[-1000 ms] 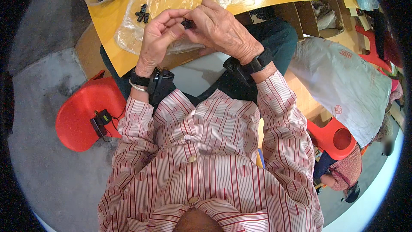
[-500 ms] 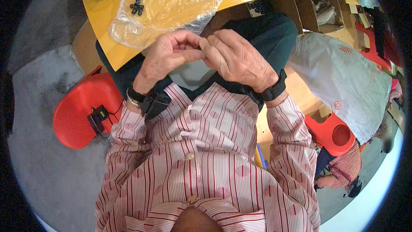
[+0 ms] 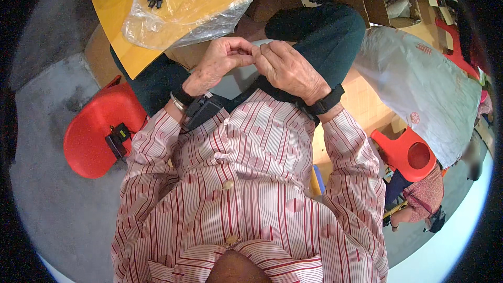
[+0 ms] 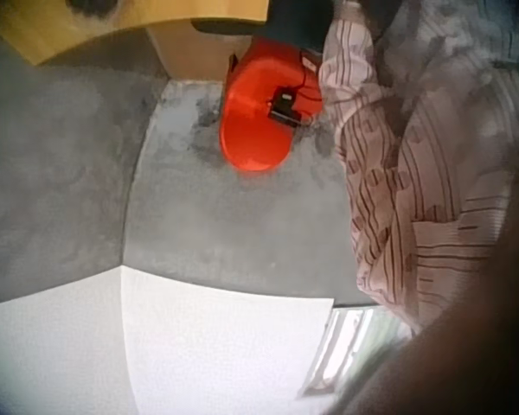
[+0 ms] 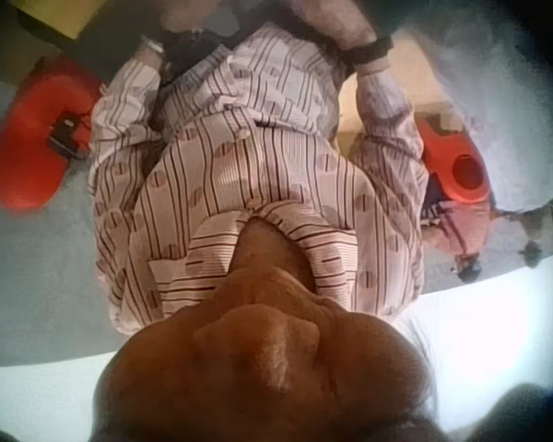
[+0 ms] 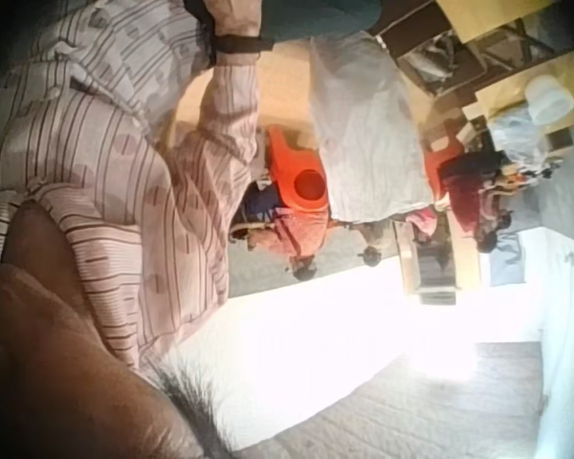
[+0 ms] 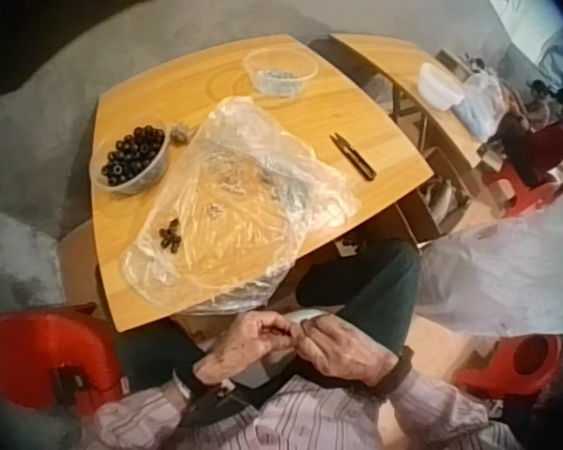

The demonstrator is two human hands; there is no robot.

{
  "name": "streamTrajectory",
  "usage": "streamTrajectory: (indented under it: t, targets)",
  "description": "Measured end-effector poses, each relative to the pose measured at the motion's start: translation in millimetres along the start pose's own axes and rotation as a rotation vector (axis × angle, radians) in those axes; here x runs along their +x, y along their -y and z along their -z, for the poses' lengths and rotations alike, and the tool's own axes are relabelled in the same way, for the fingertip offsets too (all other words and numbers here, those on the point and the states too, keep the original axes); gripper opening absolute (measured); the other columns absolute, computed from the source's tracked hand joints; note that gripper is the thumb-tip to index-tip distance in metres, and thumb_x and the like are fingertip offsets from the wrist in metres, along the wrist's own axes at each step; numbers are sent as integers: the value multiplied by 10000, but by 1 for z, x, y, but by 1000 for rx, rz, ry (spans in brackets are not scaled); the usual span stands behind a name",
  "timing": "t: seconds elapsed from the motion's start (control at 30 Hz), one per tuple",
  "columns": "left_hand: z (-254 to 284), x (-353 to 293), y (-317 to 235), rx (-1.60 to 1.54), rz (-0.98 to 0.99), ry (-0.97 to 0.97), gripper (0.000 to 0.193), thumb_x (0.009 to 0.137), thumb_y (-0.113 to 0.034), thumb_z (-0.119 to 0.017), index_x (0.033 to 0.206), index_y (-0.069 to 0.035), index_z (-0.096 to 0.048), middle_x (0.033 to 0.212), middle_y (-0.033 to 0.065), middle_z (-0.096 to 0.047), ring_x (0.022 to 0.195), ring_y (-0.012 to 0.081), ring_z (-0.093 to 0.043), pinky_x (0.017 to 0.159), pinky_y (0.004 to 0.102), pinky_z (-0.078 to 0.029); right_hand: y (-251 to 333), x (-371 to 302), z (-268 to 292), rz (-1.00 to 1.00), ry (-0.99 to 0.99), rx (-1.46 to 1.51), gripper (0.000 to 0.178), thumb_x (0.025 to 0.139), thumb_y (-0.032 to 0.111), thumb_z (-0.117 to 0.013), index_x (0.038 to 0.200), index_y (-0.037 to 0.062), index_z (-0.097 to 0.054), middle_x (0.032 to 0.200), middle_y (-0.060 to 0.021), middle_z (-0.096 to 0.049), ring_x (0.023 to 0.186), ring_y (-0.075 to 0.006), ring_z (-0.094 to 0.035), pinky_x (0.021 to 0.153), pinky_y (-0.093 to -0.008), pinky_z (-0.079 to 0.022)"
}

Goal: The person assembles small rubber grommets onto black plastic parts by hand.

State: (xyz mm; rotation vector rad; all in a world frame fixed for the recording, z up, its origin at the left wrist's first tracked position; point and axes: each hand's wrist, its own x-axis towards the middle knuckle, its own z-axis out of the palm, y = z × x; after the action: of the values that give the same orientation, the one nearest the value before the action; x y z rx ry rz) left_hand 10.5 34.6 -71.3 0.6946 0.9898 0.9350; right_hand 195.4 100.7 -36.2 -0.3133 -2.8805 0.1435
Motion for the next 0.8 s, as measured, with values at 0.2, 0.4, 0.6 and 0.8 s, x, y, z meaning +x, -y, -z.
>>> streamTrajectory:
  t: [0.2,0.4,0.6,0.8]
  targets:
    - [2,17,22,75,-88,-65,148,788,-11,-680,930,20,-649,879,52,-661,820,102,-616,764,225,-506,-2,-3,-7,-68,104,15,409,727,76,-585,1110,-58,-530,928,-94,-566,875,-206,-543,783,-294,-498]
    - [3,28,40,168,-147,-156,87,774,8,-669,859,8,-649,838,50,-663,771,106,-619,701,245,-503,3,-8,-14,-211,114,179,421,734,58,-594,1135,-57,-533,909,-123,-590,857,-248,-555,753,-315,-501]
    - [-4,30,52,578,-296,-168,101,760,28,-632,853,-11,-636,849,73,-631,747,154,-616,668,279,-488,1,-20,-31,-392,37,377,338,692,-16,-605,1029,16,-609,809,-128,-621,759,-284,-587,708,-354,-509]
    - [-3,34,63,637,-386,-226,114,727,0,-659,837,-18,-638,846,81,-619,759,214,-593,691,306,-480,0,-19,-37,-556,17,481,180,709,-6,-629,884,37,-642,737,-144,-619,723,-302,-595,665,-368,-508]
